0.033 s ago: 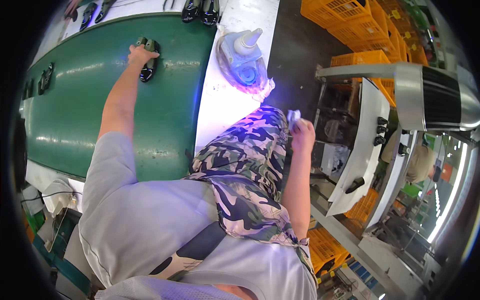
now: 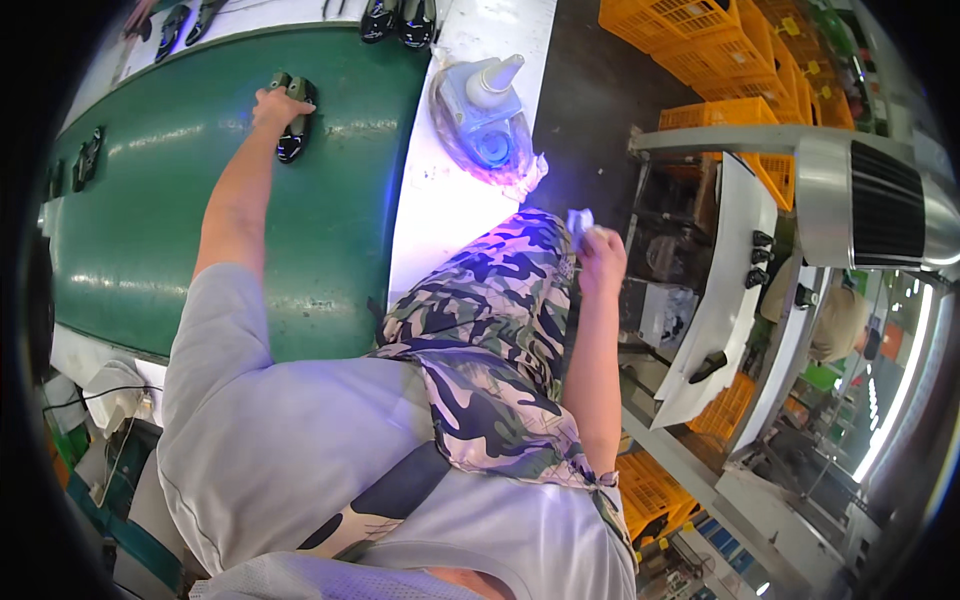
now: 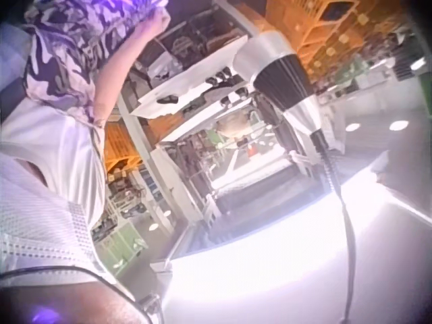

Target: Polishing or applying finishing solution to dress shoes on a production line.

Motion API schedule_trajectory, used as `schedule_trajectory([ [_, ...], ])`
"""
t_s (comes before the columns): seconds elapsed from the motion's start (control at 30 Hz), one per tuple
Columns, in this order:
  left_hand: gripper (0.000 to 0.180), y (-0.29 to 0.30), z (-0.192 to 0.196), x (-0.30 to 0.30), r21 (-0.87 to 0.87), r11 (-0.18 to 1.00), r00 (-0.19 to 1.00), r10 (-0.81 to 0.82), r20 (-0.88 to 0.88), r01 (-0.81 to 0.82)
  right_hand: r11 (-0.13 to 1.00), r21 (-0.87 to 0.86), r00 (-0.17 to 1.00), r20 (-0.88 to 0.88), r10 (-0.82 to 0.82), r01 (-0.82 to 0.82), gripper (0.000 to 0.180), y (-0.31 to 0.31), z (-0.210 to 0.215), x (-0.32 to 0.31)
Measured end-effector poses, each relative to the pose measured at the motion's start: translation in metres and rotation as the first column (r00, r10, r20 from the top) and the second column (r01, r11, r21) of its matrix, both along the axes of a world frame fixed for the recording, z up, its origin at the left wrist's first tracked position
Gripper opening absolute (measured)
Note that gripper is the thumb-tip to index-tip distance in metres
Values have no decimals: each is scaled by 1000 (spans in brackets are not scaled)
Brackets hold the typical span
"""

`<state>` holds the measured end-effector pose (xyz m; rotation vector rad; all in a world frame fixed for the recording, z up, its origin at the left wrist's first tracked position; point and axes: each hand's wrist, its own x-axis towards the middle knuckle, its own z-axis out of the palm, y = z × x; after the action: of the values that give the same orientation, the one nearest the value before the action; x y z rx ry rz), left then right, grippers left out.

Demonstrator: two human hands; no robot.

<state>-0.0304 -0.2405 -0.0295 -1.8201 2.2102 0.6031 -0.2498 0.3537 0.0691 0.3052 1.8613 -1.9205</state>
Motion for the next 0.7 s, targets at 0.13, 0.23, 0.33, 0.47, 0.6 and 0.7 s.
schedule_trajectory([
  [0.13, 69, -1, -3, -2, -45, 969, 970, -242, 11, 242, 957, 164, 917, -287, 277, -238, 13, -66, -14, -17],
  [0.23, 62, 8, -3, 34, -218, 615, 627, -779, -18, 758, 881, 327, 784, -418, 459, -342, 17, -112, -38, -32],
  [0.33, 33, 20, -14, 85, -239, 48, 29, -996, -79, 970, 705, 668, 579, -484, 656, -240, 13, -159, -28, -17],
  [0.47, 29, 56, 43, 88, 77, -476, -472, -879, -69, 876, 497, 867, 344, -457, 820, -33, 12, -169, -36, -27],
  [0.6, 43, 88, 24, 129, -65, 217, 166, -881, -443, 974, 444, 896, 222, -430, 875, -10, 8, -187, -40, -17],
  [0.7, 67, 136, 19, 109, -83, 754, 701, -640, -316, 651, 335, 942, 188, -332, 924, 14, 5, -187, -43, -16],
])
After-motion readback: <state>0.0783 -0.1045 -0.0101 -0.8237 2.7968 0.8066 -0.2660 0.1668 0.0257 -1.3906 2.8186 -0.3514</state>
